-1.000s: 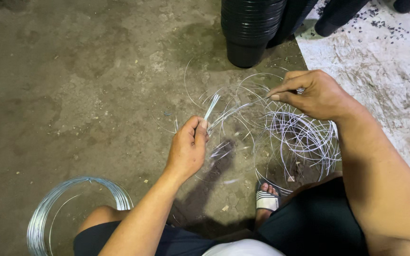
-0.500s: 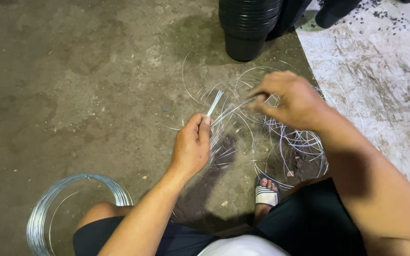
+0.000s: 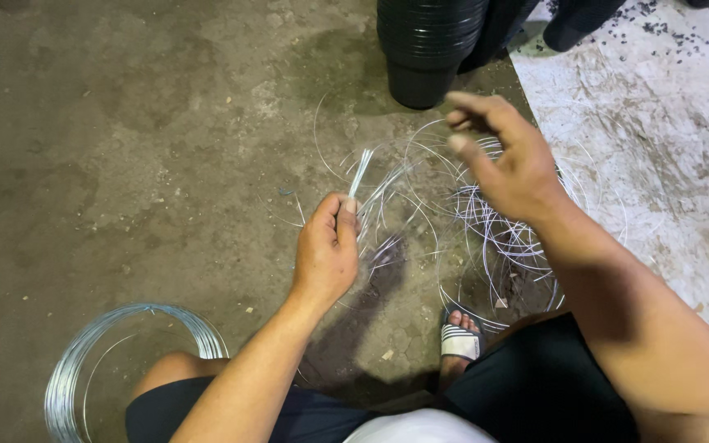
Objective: The person sits on the floor and repeatedly cuts thin metal wire into short lengths using shears. They gather the cut pieces into a bundle and continue cutting additional lengths from a coiled wire supply.
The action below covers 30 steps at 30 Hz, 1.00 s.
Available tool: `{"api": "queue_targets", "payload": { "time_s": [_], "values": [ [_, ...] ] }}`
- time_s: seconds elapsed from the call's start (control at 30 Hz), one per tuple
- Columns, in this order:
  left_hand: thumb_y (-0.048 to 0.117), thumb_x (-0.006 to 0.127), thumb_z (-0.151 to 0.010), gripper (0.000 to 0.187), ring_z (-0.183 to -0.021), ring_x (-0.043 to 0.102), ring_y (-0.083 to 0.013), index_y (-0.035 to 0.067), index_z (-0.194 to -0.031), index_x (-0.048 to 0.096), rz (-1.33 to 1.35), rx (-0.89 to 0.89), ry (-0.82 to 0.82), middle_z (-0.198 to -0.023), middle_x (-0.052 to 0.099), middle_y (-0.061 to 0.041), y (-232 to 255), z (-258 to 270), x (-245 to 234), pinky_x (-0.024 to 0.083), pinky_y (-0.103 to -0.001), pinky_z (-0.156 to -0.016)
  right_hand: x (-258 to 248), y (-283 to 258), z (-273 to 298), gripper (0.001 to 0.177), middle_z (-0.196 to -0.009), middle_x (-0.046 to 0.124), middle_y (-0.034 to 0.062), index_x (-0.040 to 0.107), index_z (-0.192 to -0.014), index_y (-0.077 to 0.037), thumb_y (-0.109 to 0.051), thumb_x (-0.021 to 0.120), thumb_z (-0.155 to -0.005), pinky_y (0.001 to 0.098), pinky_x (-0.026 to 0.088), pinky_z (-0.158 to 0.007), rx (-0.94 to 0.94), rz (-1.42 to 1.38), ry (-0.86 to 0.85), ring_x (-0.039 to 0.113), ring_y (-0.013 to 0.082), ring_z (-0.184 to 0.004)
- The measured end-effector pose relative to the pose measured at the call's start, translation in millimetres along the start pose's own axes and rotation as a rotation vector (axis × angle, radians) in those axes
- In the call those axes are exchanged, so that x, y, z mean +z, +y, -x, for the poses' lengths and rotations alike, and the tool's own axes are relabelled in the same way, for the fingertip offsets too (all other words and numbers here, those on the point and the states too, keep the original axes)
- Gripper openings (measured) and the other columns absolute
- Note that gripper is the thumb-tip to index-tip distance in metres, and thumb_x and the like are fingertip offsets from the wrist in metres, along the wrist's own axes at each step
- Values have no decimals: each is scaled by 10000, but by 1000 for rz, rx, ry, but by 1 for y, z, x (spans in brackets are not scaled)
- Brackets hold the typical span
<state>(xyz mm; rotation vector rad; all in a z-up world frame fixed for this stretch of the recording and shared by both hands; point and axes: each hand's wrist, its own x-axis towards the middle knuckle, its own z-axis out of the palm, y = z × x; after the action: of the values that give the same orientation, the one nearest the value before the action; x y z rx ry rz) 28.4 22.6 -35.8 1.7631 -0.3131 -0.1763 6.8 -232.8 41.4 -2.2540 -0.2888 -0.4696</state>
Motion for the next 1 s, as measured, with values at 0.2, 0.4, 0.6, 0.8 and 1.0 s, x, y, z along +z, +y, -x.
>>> {"api": "queue_targets", "payload": {
  "time_s": [0.2,0.4,0.6,0.8,1.0],
  "values": [
    [224,507,-1073,217,-715,628,-80,45,-1000,605,64,39,41,-755,620,-17,-7,-3,2,510,-274,-639,17,12,-1,479,-1314,657,93,454,-1511,-34,-211,480,-1066,302,567,-950,479,-339,-60,664,164,-1118],
    [226,504,-1072,218,-679,618,-93,43,-1000,599,39,11,29,-752,626,-28,-3,-4,4,502,-291,-619,35,2,5,495,-1329,633,107,454,-1509,-16,-196,505,-1051,284,574,-938,436,-422,-134,653,152,-1109],
    [235,509,-1067,216,-588,520,-118,56,-995,606,-64,-45,19,-661,586,-34,0,-4,5,439,-314,-559,50,-1,2,360,-1067,728,60,625,-1312,-20,-219,614,-1013,243,573,-846,601,-410,12,697,102,-947],
    [244,502,-1067,221,-614,562,-96,63,-993,604,-39,-49,3,-681,622,-18,2,-4,7,460,-304,-574,56,-10,-2,216,-1031,688,139,738,-1156,-64,-207,701,-999,295,551,-783,634,-177,-6,642,173,-895],
    [239,497,-1066,226,-579,531,-128,57,-971,592,-51,-46,-16,-650,587,-42,3,-4,6,437,-328,-553,43,-22,4,232,-1419,559,143,727,-1172,-102,-165,725,-948,456,410,-1130,109,86,21,511,290,-1353]
  ]
}}
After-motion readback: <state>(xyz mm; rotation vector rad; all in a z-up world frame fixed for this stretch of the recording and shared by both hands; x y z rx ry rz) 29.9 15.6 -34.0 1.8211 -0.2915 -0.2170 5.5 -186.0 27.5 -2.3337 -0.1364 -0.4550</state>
